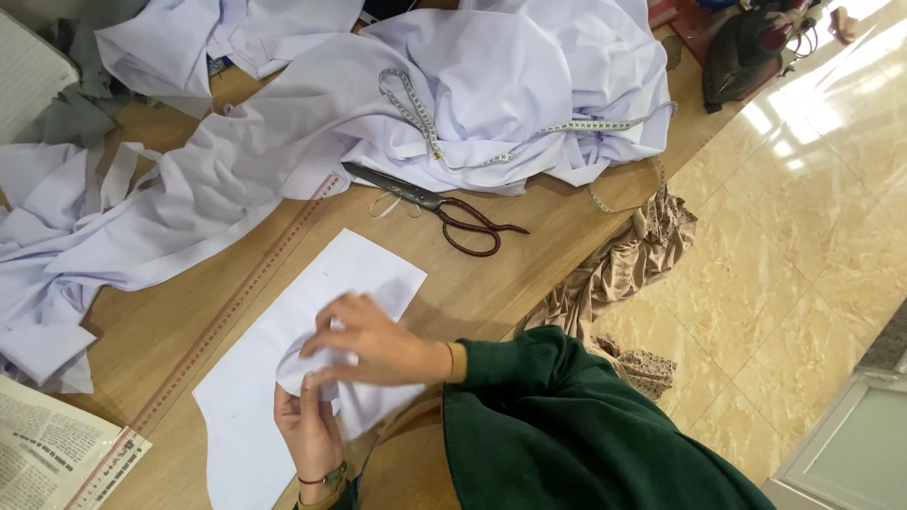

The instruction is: Drawing pattern lines on fabric pieces using a ruler and pen, then folding and organizing the pieces on a workbench.

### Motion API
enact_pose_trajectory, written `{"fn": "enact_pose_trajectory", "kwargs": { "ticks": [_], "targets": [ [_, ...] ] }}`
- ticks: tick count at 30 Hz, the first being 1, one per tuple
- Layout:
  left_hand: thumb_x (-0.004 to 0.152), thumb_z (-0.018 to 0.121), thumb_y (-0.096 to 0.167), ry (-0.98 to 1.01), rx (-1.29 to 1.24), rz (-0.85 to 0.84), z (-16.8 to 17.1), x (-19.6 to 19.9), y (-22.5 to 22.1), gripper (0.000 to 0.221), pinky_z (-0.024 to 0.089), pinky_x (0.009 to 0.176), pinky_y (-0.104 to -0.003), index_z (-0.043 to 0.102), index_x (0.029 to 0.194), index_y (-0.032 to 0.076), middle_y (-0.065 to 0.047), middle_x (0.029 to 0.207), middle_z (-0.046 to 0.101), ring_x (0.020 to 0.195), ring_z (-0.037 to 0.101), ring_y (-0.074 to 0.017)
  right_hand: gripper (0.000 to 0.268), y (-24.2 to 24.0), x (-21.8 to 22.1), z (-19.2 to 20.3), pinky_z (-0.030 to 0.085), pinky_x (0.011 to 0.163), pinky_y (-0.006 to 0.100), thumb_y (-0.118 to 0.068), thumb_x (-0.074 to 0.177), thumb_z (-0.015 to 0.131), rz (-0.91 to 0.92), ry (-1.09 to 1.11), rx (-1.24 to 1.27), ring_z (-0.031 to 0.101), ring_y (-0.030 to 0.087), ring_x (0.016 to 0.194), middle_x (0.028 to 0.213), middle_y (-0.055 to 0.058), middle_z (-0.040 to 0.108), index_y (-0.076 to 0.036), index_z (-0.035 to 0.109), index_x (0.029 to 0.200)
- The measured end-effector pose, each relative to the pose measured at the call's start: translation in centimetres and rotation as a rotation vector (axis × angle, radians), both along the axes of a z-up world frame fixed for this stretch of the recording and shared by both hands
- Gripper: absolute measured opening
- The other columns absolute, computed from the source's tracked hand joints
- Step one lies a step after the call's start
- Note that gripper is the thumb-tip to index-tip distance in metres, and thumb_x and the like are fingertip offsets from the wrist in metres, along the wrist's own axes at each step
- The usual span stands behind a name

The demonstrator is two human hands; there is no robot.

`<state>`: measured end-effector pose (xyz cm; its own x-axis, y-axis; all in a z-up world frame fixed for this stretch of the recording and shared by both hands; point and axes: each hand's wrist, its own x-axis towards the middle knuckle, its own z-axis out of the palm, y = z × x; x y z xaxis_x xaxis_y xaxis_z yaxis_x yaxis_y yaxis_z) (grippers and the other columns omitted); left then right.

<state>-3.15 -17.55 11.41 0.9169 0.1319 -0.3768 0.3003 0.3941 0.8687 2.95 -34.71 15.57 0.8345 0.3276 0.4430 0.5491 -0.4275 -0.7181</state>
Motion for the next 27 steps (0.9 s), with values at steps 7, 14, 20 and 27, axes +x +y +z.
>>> {"fn": "enact_pose_trajectory", "kwargs": {
  "ticks": [7,14,20,27],
  "targets": [
    [0.1,0.059,0.019,-0.082,0.165,0.05,3.6,-0.6,-1.2,0.044,0.049,0.11,-0.034,0.057,0.139,-0.002,-0.014,0.138,0.063,0.129,0.059,-0.0222,0.051,0.0,-2.5,3.0,0.047,0.113,0.042,-0.033,0.098,0.067,0.263,0.198,0.075,0.053,0.032,0.128,0.133,0.015,0.055,-0.01,0.052,0.141],
    [0.109,0.056,0.019,-0.383,1.06,0.045,0.1,-4.6,2.2,0.028,0.033,0.059,-0.037,0.063,0.12,-0.006,-0.012,0.081,0.056,0.062,0.041,-0.0206,0.054,-0.5,-2.3,2.2,0.051,0.102,0.042,0.007,0.086,0.06,0.278,0.362,0.15,0.057,0.031,0.123,0.133,0.016,0.054,-0.007,0.043,0.135],
    [0.11,0.059,0.03,-0.415,0.891,0.331,1.4,-6.0,3.2,0.039,0.041,0.07,-0.04,0.052,0.106,-0.009,-0.02,0.086,0.054,0.079,0.051,-0.0272,0.063,-0.3,-1.9,-1.1,0.052,0.092,0.042,0.016,0.07,0.053,0.262,0.246,-0.034,0.069,0.029,0.101,0.12,0.006,0.071,-0.015,0.06,0.125],
    [0.102,0.064,0.022,-0.134,0.813,-0.106,7.1,-4.3,5.7,0.023,0.048,0.087,-0.031,0.069,0.113,0.003,-0.008,0.106,0.07,0.099,0.06,-0.0155,0.041,-1.0,-1.8,1.8,0.052,0.103,0.038,-0.026,0.103,0.066,0.371,0.347,0.093,0.062,0.024,0.119,0.132,0.007,0.064,-0.014,0.054,0.14]
  ]
}}
